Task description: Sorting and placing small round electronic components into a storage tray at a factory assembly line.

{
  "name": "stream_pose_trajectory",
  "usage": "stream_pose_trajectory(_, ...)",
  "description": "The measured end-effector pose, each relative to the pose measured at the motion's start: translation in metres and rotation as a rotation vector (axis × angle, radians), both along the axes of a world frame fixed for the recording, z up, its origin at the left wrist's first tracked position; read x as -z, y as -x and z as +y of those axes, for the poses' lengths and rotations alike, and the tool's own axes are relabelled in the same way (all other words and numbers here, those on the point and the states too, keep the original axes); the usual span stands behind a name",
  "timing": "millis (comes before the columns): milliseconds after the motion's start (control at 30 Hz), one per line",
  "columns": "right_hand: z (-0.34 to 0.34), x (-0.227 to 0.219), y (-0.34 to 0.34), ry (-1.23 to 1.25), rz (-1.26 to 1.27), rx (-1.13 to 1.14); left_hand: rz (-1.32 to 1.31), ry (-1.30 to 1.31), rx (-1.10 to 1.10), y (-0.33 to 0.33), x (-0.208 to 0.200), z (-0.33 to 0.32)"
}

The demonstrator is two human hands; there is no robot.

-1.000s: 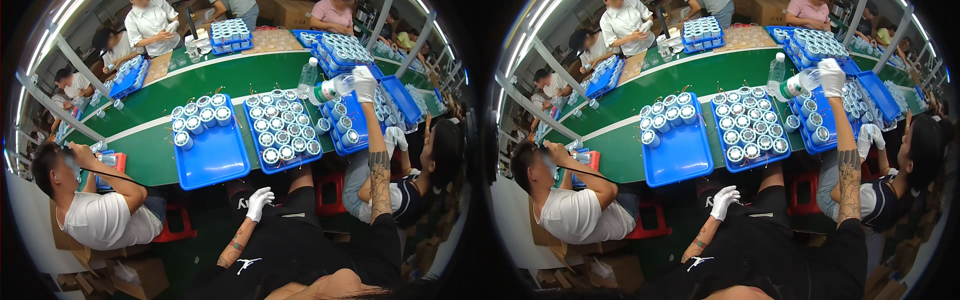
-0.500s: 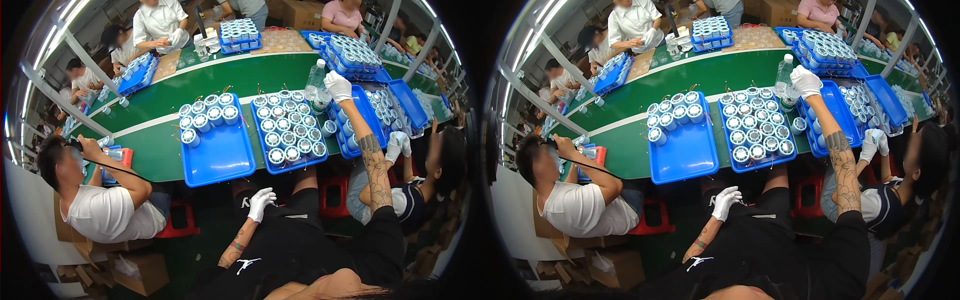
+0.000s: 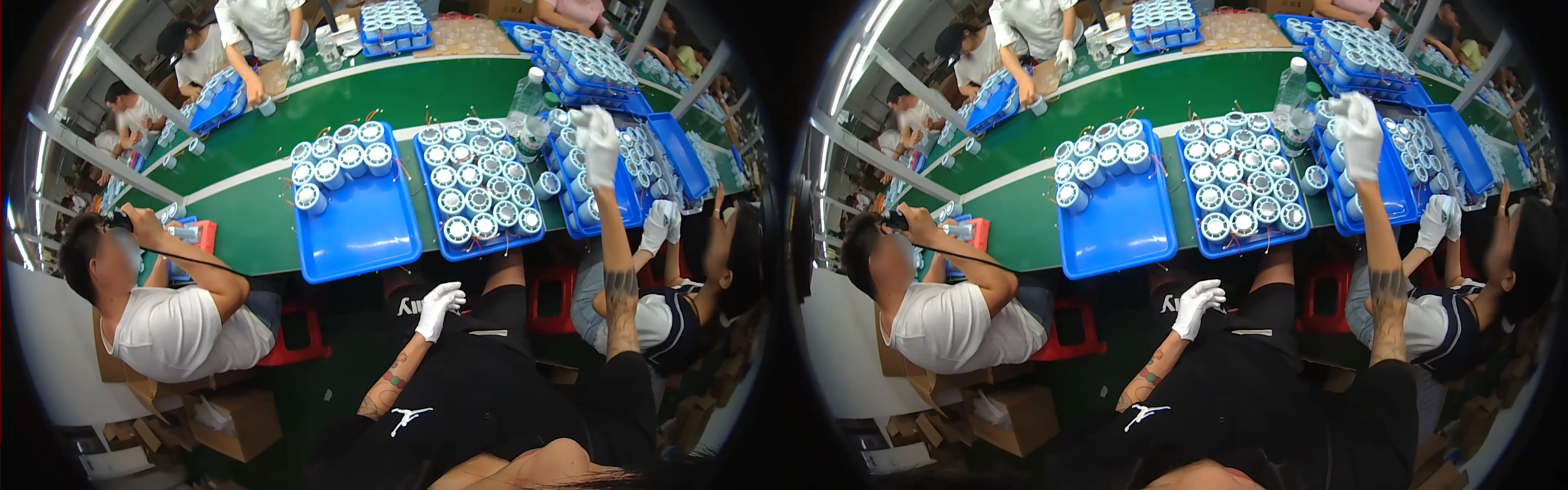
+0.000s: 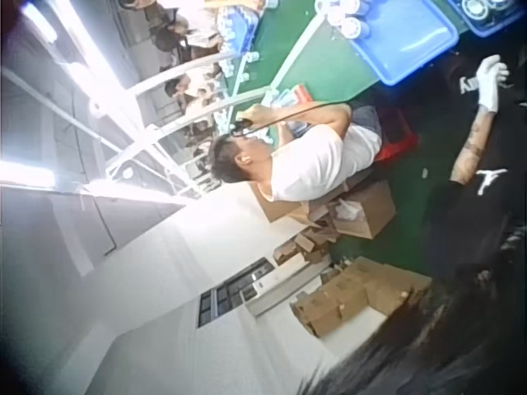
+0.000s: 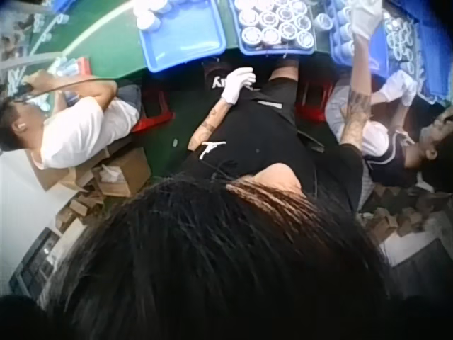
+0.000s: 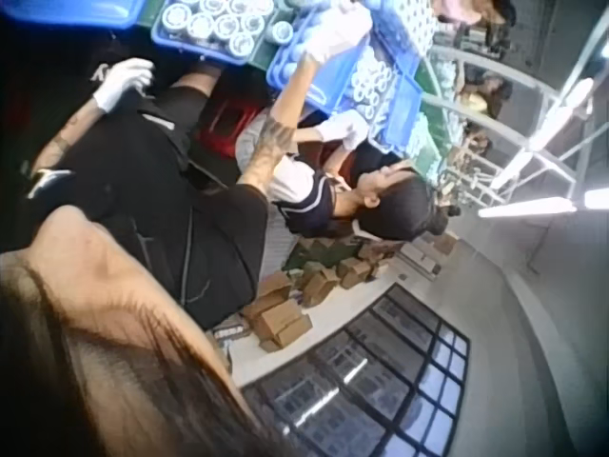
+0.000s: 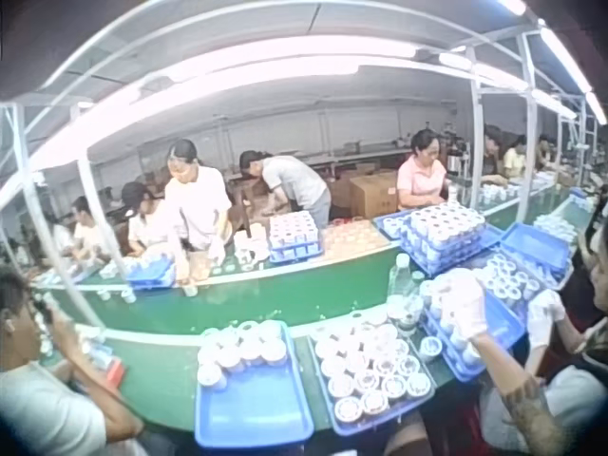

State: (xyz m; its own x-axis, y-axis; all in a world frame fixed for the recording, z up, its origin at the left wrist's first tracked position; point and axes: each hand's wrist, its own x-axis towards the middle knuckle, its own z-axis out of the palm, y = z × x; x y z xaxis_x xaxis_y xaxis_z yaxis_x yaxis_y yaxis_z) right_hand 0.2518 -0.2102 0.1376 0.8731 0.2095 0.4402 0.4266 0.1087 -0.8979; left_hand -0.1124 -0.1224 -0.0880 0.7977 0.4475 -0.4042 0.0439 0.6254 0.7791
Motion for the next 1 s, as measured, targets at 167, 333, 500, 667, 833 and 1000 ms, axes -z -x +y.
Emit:
stream_pose_trajectory(167, -0.051, 0.069, 0.077, -0.096, 0.282, -0.255, -0.022, -0.047, 0.026, -0.008, -0.004, -0.007)
stream_pose_trajectory(333, -0.085, 0.122, 0.133, -0.011, 0.503, -0.284, -0.027, -0.473, 0.047, -0.015, -0.045, -0.014)
stream_pose_trajectory(500, -0.091, 0.147, 0.169, -0.132, 0.577, -0.235, -0.125, -1.459, -0.110, -0.069, -0.111, 0.018)
stream_pose_trajectory(667, -0.094, 0.137, 0.197, -0.194, 0.704, -0.282, 0.105, -1.944, 0.094, -0.102, -0.107, 0.039)
stream_pose_trajectory(833, -0.101, 0.136, 0.198, -0.208, 0.714, -0.338, 0.170, -2.049, 0.345, -0.120, -0.094, 0.059)
stream_pose_trajectory(1000, -0.112, 0.141, 0.201, -0.172, 0.670, -0.384, 0.116, -2.009, 0.289, -0.110, -0.114, 0.058)
